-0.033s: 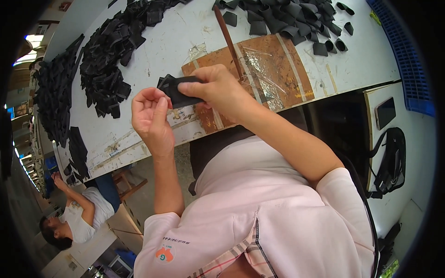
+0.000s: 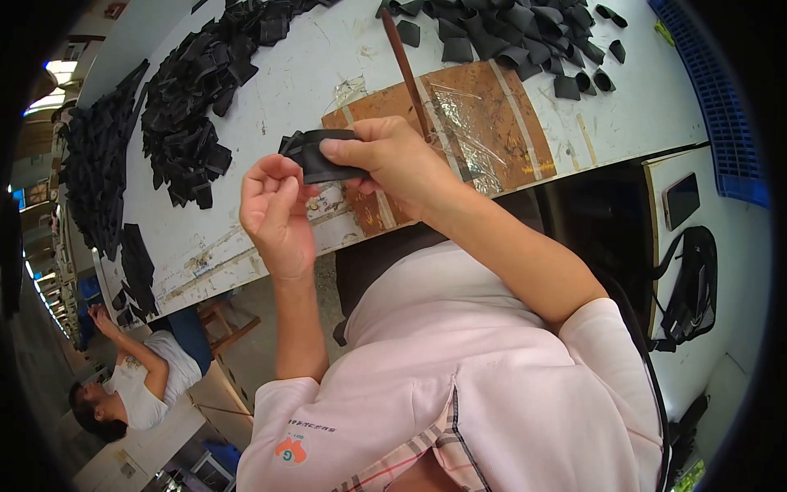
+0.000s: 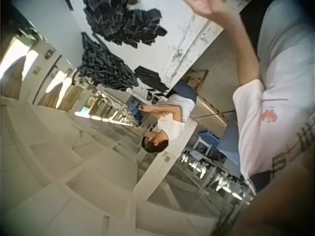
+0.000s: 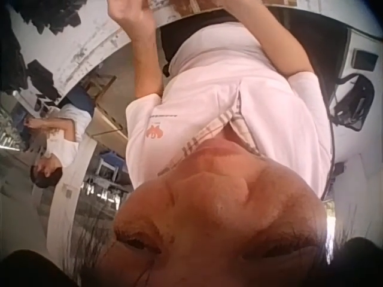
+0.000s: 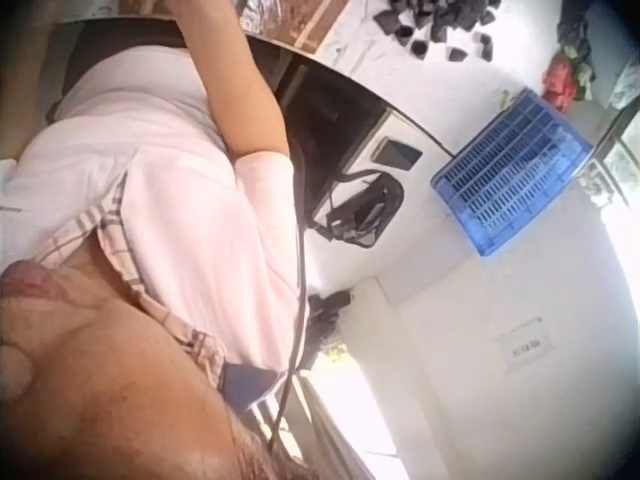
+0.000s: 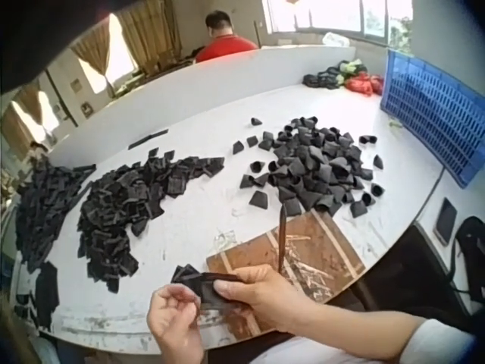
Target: Applying adhesive and joining small foam or rubber parts together on a workbench.
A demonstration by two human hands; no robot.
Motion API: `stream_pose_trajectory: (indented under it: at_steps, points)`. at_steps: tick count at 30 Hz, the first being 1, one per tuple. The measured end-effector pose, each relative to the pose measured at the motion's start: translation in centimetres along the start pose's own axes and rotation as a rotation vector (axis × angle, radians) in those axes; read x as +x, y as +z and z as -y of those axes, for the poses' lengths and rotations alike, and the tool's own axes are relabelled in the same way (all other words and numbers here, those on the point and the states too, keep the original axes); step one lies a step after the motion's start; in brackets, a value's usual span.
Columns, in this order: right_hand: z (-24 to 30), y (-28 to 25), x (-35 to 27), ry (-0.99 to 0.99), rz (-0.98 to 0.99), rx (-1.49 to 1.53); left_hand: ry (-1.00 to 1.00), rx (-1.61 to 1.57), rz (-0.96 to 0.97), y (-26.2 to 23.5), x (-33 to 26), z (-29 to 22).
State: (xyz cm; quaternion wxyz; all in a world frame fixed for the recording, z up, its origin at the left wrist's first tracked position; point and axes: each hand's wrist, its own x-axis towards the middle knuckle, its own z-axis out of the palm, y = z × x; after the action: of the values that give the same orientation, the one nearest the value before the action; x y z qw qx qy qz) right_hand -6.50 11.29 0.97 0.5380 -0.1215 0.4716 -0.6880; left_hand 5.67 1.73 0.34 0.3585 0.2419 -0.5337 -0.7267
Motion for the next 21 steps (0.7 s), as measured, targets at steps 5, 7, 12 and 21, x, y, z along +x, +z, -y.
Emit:
stream_pose_trajectory:
  at_steps: [5,7,12,21]
  points:
    - [-0.4,0.4,-0.2,0.125,-0.015,0.338,-0.073,-0.205,0.102,1.8,-1.6,0.7]
    - [-0.6,0.3,-0.3,0.121,0.001,0.352,-0.076,-0.168,0.066,2.2,-1.6,1.1]
    - [-0.7,0.2,-0.4,0.133,-0.005,0.34,-0.095,-0.157,0.057,2.1,-1.7,1.2]
    - [-0.9,0.0,-0.7,0.146,-0.005,0.356,-0.111,-0.11,-0.006,2.6,-2.0,1.1]
